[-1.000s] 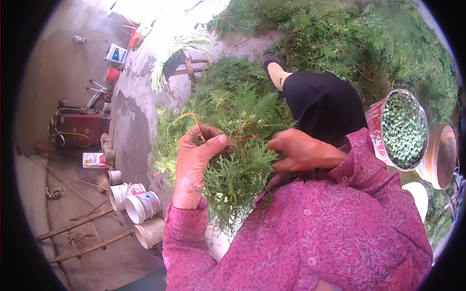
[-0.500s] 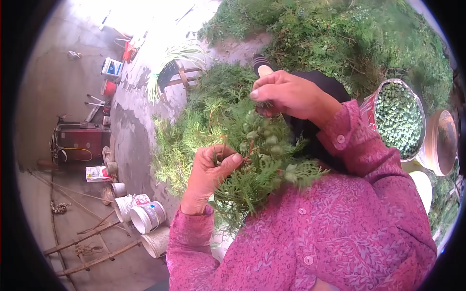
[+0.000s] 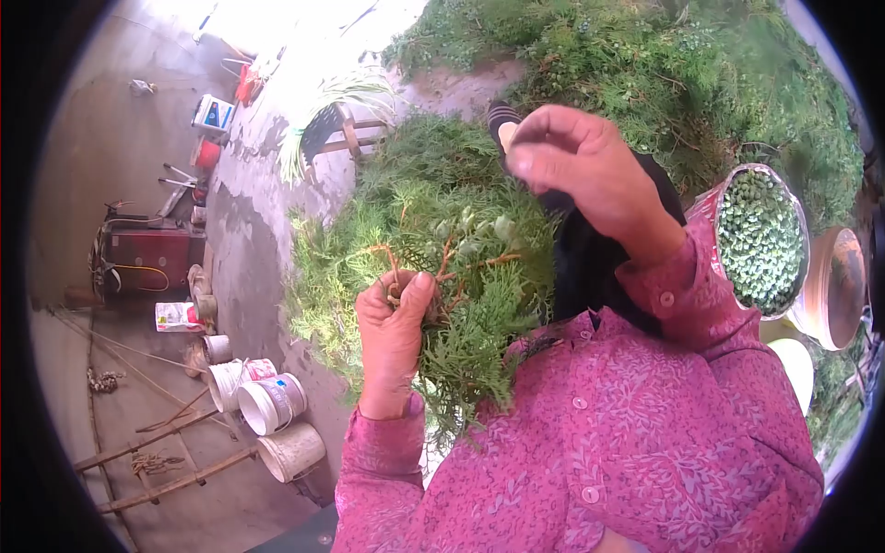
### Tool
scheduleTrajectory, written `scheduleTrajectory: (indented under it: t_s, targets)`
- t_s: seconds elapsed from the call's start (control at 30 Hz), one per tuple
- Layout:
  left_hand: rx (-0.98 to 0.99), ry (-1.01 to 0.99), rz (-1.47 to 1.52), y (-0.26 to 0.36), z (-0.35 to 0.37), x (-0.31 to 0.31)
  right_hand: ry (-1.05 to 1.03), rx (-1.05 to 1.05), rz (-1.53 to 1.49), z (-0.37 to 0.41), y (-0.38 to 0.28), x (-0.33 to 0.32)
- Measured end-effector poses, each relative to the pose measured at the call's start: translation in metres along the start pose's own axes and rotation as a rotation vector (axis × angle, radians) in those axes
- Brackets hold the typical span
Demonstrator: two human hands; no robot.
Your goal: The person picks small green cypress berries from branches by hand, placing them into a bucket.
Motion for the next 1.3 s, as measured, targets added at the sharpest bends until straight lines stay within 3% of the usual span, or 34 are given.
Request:
scheduleTrajectory:
  t_s: [0.07,0.13,0.2,0.37,0.43,0.57,0.63,0.77,1.03,1.17,1.3]
  targets:
    - [0.005,0.059,-0.01,0.001,-0.001,0.001,-0.126,-0.019,0.143,0.011,-0.013,0.022]
    - [-0.002,0.064,-0.018,-0.001,0.001,0.0,-0.146,-0.026,0.095,0.015,-0.003,0.021]
    - [-0.006,0.071,-0.023,-0.003,0.001,0.0,-0.082,-0.203,0.452,0.019,-0.001,0.012]
    - [0.038,0.122,0.018,-0.004,0.004,-0.001,-0.071,-0.043,0.433,0.021,0.018,0.001]
    - [0.022,0.124,0.012,0.0,0.005,0.002,-0.221,0.031,0.382,0.021,0.025,0.005]
    - [0.026,0.137,0.008,0.0,0.004,0.007,-0.245,0.073,0.231,0.019,0.028,0.01]
    - [0.031,0.147,0.018,-0.004,0.002,0.009,-0.196,0.255,0.114,0.02,0.032,0.009]
    - [0.05,0.131,-0.031,0.003,0.003,0.013,-0.101,0.256,0.125,0.016,0.04,0.001]
    - [0.11,0.123,-0.013,-0.002,0.001,0.027,0.184,0.293,-0.226,0.006,0.081,-0.02]
    - [0.113,0.121,-0.018,-0.008,0.0,0.03,0.176,0.108,0.076,0.001,0.076,-0.017]
    - [0.097,0.265,0.011,-0.005,0.004,0.011,0.403,0.286,-0.267,-0.004,0.074,-0.042]
Point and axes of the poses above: each hand's wrist, its own z-axis away from the middle knuckle, its own x-axis out of the palm, y = z × x, the point moved 5 cm from there along -z, towards the middle knuckle, and after that the axes turned 12 degrees about -z, right-handed, at the moved point
